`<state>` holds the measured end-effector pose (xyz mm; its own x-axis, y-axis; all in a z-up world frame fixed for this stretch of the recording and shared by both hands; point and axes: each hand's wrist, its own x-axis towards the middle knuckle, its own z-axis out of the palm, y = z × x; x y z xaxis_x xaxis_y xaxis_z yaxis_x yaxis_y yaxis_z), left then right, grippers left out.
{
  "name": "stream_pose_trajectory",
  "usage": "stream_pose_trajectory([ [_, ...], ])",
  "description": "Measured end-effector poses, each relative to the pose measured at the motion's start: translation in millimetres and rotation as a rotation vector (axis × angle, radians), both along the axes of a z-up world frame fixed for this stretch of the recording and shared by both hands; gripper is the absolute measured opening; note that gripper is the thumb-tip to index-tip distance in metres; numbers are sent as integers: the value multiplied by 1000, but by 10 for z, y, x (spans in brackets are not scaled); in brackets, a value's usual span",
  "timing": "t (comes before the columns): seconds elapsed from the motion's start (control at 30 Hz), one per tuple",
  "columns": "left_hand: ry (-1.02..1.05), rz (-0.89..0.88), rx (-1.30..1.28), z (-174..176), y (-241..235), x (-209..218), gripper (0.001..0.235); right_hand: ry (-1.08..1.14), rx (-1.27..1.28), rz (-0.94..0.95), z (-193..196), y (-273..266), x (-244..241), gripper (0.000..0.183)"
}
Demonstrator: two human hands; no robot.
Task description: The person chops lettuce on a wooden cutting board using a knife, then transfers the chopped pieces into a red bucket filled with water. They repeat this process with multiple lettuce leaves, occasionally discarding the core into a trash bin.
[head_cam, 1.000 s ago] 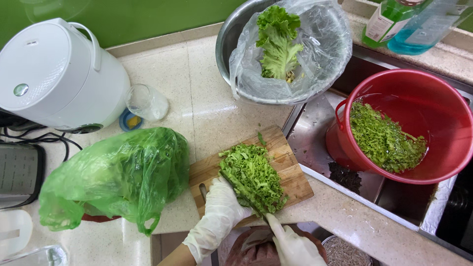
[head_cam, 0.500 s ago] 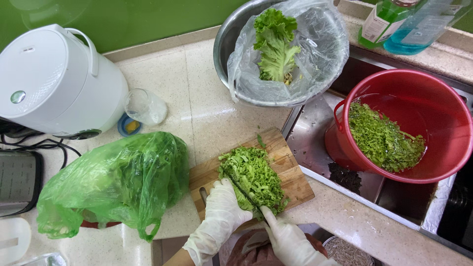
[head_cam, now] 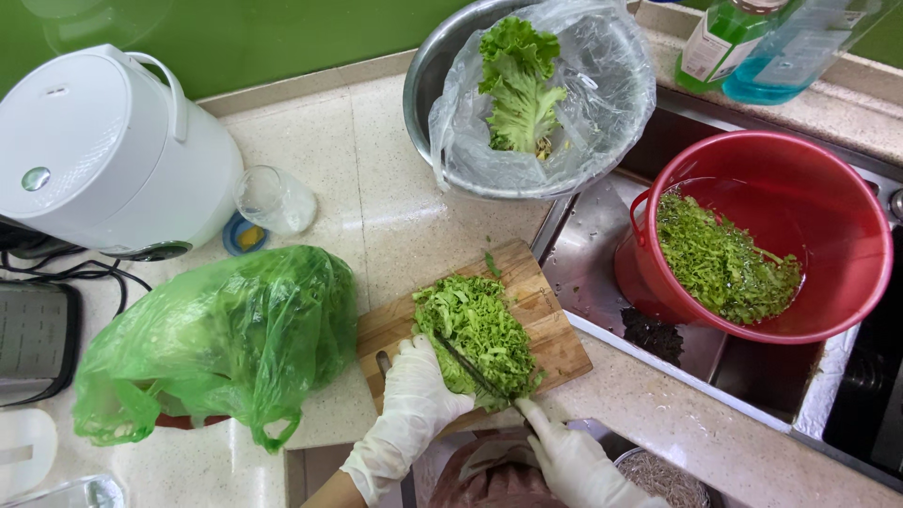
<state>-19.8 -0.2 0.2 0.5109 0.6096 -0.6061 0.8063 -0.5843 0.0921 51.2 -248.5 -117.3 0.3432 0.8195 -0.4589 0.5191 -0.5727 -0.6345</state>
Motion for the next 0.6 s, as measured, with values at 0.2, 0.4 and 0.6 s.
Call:
stream_pose_trajectory([
  [0.2, 6, 33, -10, -30, -16, -6, 118, 46, 137, -49, 175, 26, 30, 68],
  [0.4, 96, -240, -8, -258, -6, 20, 93, -191, 508, 36, 99, -152, -216, 81],
  [0.6, -52, 35, -11, -110, 0, -125, 141, -289, 79, 85, -41, -298, -294, 79],
])
